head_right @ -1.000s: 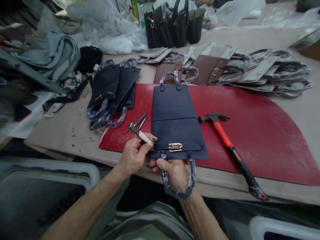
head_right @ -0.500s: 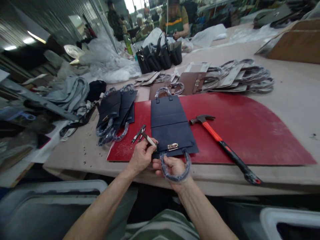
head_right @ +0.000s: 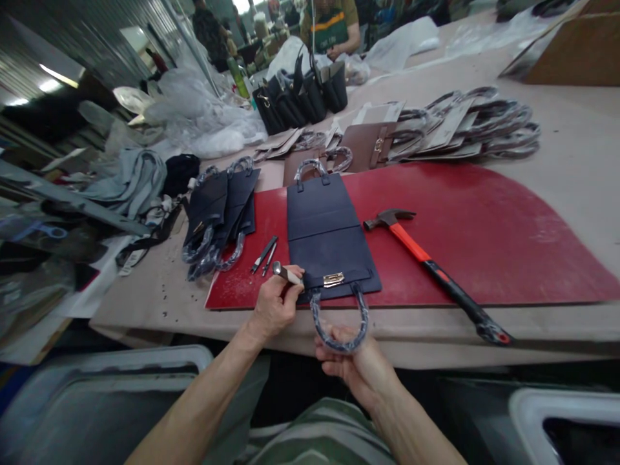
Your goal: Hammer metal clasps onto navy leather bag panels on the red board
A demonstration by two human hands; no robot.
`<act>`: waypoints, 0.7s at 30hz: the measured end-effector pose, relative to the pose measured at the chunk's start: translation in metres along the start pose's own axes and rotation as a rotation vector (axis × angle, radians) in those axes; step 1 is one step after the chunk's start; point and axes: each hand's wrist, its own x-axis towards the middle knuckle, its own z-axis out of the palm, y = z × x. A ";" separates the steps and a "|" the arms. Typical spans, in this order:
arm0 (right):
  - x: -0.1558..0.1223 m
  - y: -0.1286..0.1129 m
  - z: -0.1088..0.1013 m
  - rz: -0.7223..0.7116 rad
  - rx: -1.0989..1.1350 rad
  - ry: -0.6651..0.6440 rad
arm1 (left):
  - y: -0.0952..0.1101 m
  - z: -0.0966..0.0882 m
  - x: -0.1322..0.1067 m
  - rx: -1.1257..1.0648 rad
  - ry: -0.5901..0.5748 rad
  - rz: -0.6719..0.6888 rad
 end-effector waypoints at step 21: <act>-0.010 -0.180 -0.072 -0.426 -1.362 0.571 | 0.007 0.002 0.001 -0.102 -0.016 -0.144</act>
